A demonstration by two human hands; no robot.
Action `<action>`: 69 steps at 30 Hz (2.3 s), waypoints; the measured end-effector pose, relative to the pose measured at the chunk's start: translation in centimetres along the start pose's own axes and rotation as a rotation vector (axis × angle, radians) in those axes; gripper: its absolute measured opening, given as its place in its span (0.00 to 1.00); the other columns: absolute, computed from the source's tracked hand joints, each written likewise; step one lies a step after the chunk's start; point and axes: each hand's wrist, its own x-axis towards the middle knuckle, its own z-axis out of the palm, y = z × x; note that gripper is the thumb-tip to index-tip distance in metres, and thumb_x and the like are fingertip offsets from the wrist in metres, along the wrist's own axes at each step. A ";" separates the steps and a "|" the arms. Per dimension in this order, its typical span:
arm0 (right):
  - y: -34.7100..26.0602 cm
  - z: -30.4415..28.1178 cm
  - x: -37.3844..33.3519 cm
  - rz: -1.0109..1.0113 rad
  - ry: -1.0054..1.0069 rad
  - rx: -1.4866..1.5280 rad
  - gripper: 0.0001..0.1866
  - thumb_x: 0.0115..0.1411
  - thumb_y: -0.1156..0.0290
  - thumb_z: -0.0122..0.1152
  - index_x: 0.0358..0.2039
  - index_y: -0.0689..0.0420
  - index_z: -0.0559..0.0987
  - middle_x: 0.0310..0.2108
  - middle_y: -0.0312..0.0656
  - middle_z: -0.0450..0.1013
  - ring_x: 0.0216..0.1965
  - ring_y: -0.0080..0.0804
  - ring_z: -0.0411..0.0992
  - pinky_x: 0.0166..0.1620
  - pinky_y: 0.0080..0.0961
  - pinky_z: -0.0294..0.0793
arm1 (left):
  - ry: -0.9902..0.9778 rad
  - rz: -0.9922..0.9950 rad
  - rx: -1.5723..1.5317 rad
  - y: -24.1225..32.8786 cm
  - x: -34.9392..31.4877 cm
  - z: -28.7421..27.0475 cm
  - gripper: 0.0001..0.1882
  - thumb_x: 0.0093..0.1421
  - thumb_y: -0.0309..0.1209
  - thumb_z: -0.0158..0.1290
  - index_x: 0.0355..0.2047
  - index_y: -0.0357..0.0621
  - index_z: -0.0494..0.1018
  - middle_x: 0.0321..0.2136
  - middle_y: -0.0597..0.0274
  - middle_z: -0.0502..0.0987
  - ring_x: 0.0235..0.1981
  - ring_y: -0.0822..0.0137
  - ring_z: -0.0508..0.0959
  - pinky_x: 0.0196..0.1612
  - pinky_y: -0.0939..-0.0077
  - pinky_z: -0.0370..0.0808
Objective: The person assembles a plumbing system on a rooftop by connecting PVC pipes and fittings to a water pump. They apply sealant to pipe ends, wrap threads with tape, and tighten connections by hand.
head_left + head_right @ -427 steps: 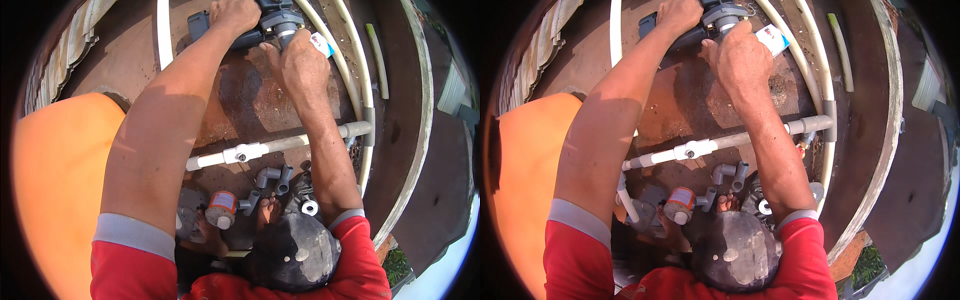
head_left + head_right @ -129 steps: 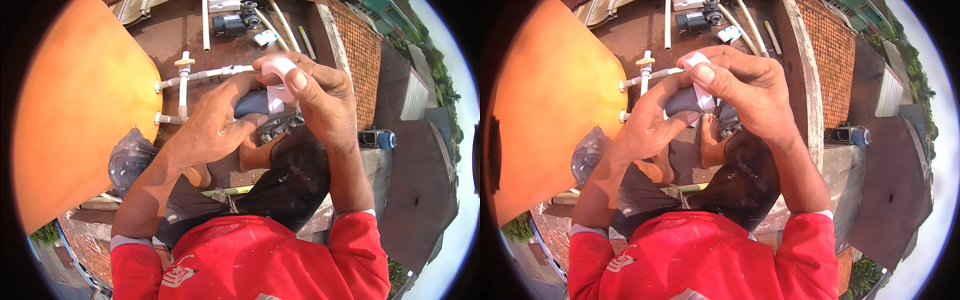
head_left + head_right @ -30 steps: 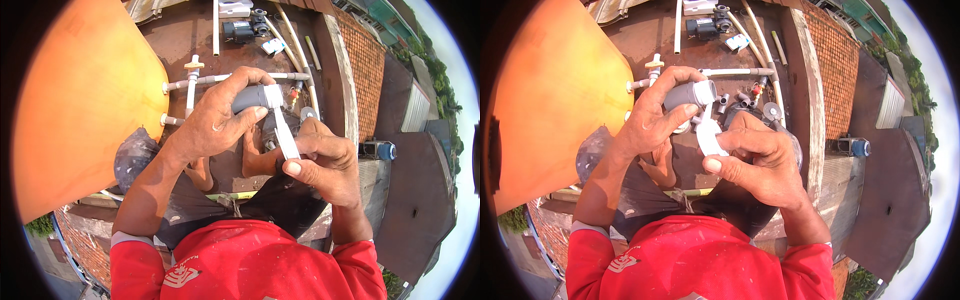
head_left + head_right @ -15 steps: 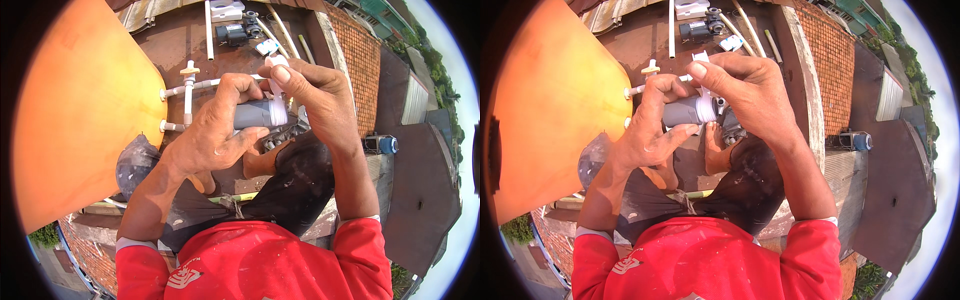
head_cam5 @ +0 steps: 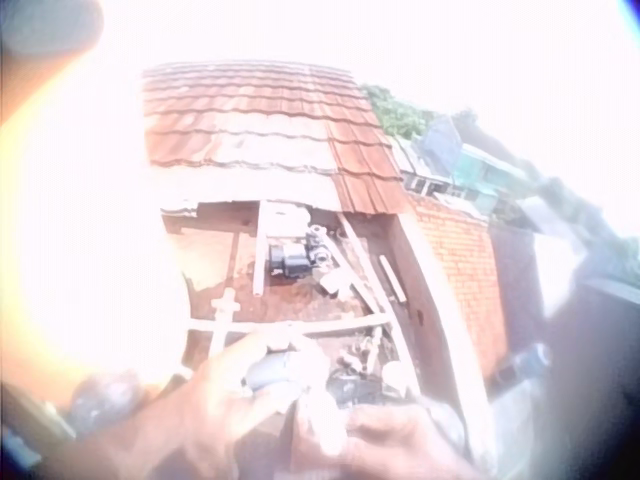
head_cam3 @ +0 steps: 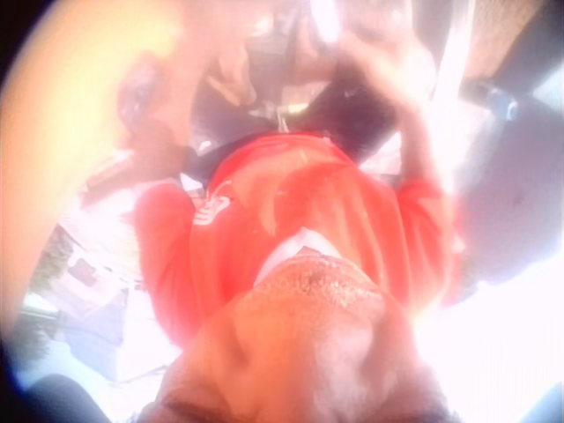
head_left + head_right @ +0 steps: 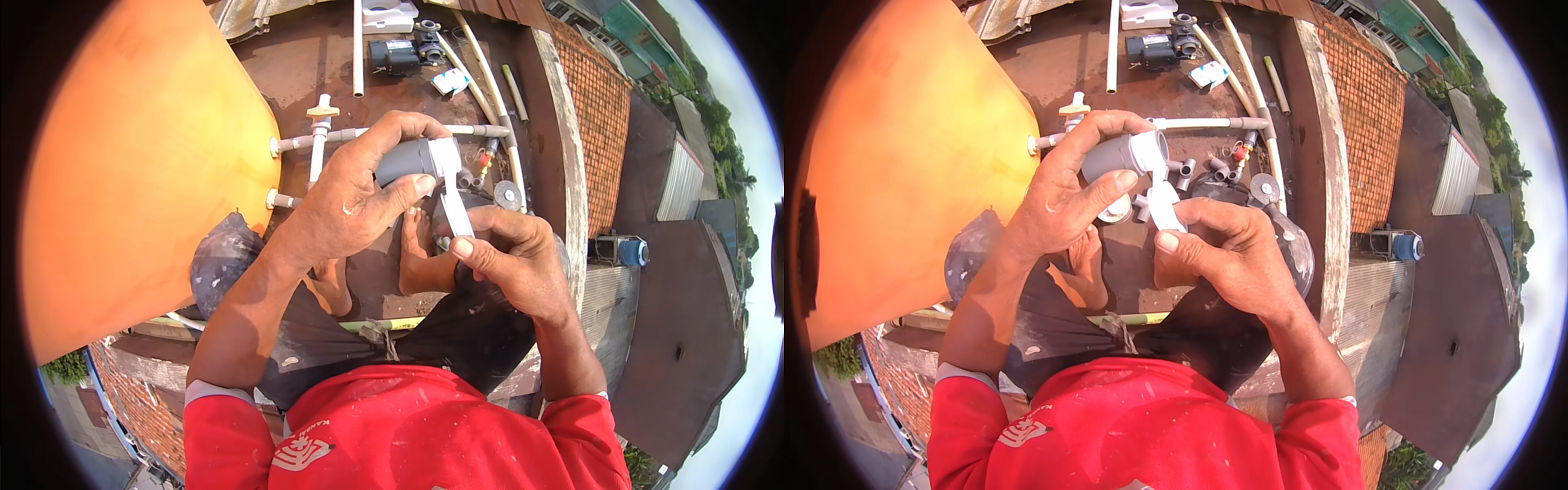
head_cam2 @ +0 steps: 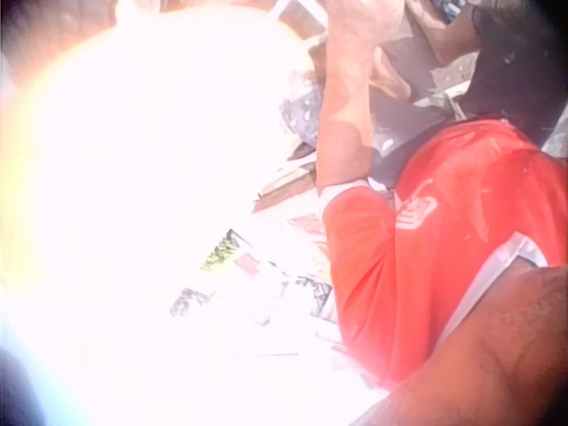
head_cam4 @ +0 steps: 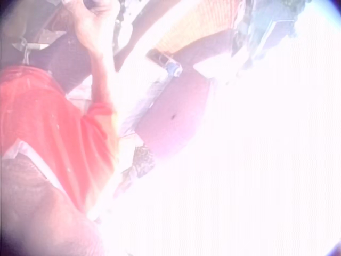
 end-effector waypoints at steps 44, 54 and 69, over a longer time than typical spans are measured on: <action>-3.8 -1.3 5.0 -0.404 0.134 0.035 0.19 0.71 0.57 0.72 0.45 0.62 0.91 0.45 0.46 0.85 0.46 0.27 0.80 0.51 0.27 0.78 | -0.200 0.090 0.346 1.1 -0.3 0.7 0.30 0.64 0.22 0.61 0.66 0.34 0.66 0.56 0.49 0.74 0.61 0.58 0.77 0.64 0.60 0.73; 1.6 -1.1 4.5 -0.159 0.051 0.269 0.27 0.74 0.51 0.65 0.49 0.67 0.86 0.34 0.39 0.82 0.37 0.23 0.77 0.42 0.24 0.78 | -0.048 0.166 0.228 0.2 -0.3 0.5 0.24 0.68 0.20 0.57 0.63 0.40 0.69 0.53 0.50 0.78 0.50 0.59 0.82 0.54 0.61 0.80; -2.4 -0.1 1.7 -0.499 0.118 0.185 0.13 0.70 0.64 0.74 0.46 0.62 0.91 0.46 0.45 0.81 0.47 0.25 0.80 0.52 0.29 0.80 | -0.145 0.130 0.373 0.0 -0.2 1.4 0.28 0.65 0.24 0.62 0.64 0.42 0.67 0.53 0.44 0.80 0.53 0.42 0.83 0.55 0.53 0.79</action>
